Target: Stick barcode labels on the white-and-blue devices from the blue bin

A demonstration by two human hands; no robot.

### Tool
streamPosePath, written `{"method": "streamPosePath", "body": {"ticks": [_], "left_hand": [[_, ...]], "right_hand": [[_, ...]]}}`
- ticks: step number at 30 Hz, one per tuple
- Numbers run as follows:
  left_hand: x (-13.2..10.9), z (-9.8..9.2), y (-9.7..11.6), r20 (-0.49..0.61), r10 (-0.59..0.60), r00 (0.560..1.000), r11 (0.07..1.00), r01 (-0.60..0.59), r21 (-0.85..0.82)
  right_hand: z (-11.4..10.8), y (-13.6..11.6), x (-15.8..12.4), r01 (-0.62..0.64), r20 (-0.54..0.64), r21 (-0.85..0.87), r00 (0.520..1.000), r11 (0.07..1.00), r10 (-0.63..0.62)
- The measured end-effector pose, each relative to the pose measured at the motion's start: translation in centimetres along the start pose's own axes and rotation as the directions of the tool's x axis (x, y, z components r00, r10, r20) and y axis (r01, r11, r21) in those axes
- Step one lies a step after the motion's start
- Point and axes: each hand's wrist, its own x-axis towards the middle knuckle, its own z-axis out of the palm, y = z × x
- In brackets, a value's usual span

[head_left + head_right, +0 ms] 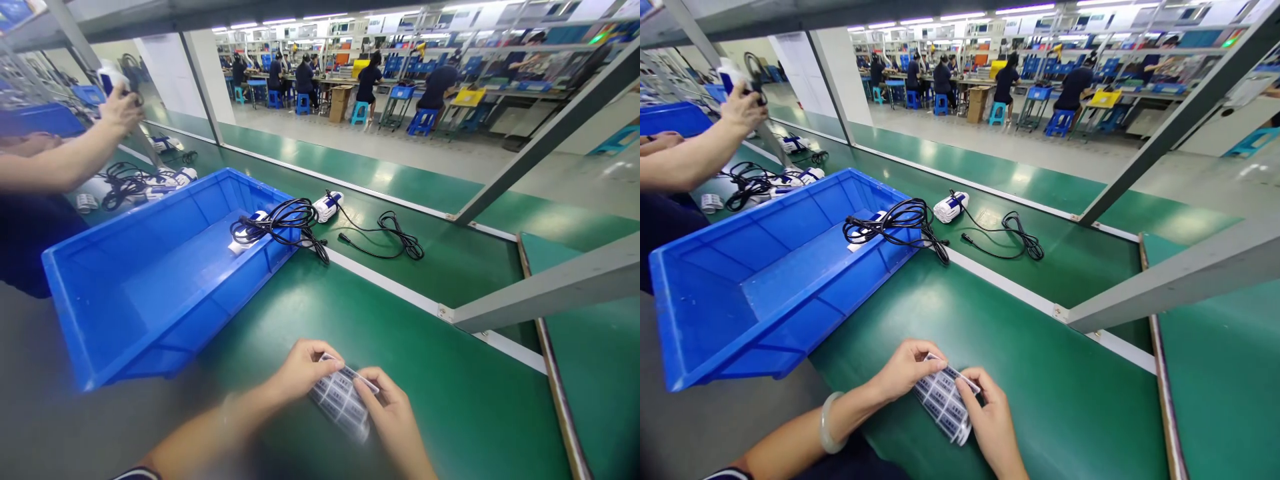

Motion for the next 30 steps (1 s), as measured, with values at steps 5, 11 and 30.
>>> {"method": "streamPosePath", "body": {"ticks": [5, 11, 30], "left_hand": [[-0.4, 0.3, 0.3, -0.065, 0.058, 0.996, 0.997, -0.054, 0.059], [-0.5, -0.1, 0.8, -0.106, 0.05, 0.993, 0.998, -0.046, 0.045], [5.6, -3.1, 1.3, -0.161, 0.235, 0.959, 0.94, -0.182, 0.287]], "right_hand": [[0.1, -0.4, -0.1, 0.022, -0.045, -0.006, 0.999, 1.0, -0.022], [0.0, -1.0, 0.0, 0.021, -0.085, 0.003, 0.996, 1.0, -0.021], [-4.2, -5.8, 3.0, 0.28, -0.379, -0.134, 0.872, 0.951, -0.31]]}}
